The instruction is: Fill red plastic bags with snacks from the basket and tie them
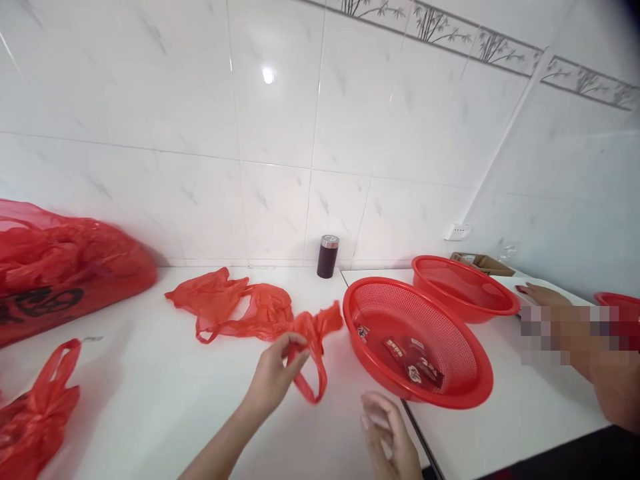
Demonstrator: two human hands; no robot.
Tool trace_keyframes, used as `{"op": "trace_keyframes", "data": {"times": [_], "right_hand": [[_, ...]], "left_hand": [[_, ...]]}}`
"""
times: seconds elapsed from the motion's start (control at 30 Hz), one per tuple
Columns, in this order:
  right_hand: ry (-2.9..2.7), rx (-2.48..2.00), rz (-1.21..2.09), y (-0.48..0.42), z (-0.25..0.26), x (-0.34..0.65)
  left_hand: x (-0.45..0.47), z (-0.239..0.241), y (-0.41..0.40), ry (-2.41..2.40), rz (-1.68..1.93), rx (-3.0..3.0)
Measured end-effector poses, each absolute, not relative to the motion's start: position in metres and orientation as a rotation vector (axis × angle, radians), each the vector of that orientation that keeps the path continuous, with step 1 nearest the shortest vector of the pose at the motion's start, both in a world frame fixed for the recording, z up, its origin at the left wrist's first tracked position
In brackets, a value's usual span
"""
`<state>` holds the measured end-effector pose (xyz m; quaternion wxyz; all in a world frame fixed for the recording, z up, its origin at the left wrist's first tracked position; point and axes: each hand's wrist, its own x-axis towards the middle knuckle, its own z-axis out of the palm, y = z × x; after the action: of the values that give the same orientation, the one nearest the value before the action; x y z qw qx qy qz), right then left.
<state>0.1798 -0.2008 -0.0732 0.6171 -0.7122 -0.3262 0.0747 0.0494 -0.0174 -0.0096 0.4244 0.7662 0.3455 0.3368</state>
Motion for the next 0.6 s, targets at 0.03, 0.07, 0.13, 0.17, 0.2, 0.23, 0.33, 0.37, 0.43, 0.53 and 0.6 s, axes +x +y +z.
{"op": "trace_keyframes", "data": {"times": [0.03, 0.07, 0.13, 0.17, 0.2, 0.23, 0.33, 0.37, 0.43, 0.53, 0.6], "right_hand": [[-0.832, -1.632, 0.108, -0.197, -0.064, 0.178], [-0.935, -1.638, 0.053, -0.192, -0.056, 0.175], [-1.156, -1.693, -0.002, -0.18, -0.044, 0.17], [-1.256, -1.732, 0.012, -0.173, -0.042, 0.168], [-1.339, -1.771, 0.052, -0.166, -0.042, 0.167], [-1.399, -1.81, 0.103, -0.16, -0.045, 0.167], [-1.49, -1.903, 0.213, -0.149, -0.064, 0.174], [-1.504, -1.915, 0.2, -0.149, -0.072, 0.178], [-1.525, -1.895, 0.121, -0.151, -0.085, 0.187], [-1.526, -1.838, 0.038, -0.157, -0.098, 0.197], [-1.515, -1.819, 0.025, -0.158, -0.101, 0.199]], "left_hand": [[0.039, -0.014, -0.034, 0.835, 0.803, 1.824], [0.029, -0.019, -0.048, 0.807, 0.764, 1.724], [0.011, -0.026, -0.071, 0.728, 0.687, 1.521], [0.003, -0.027, -0.078, 0.683, 0.648, 1.44], [-0.004, -0.028, -0.083, 0.645, 0.62, 1.37], [-0.011, -0.029, -0.086, 0.622, 0.607, 1.307], [-0.034, -0.035, -0.081, 0.67, 0.644, 1.119], [-0.042, -0.039, -0.076, 0.724, 0.689, 1.042], [-0.06, -0.048, -0.065, 0.848, 0.787, 0.878], [-0.085, -0.058, -0.054, 1.013, 0.87, 0.801], [-0.096, -0.058, -0.052, 1.133, 0.925, 0.977]]}}
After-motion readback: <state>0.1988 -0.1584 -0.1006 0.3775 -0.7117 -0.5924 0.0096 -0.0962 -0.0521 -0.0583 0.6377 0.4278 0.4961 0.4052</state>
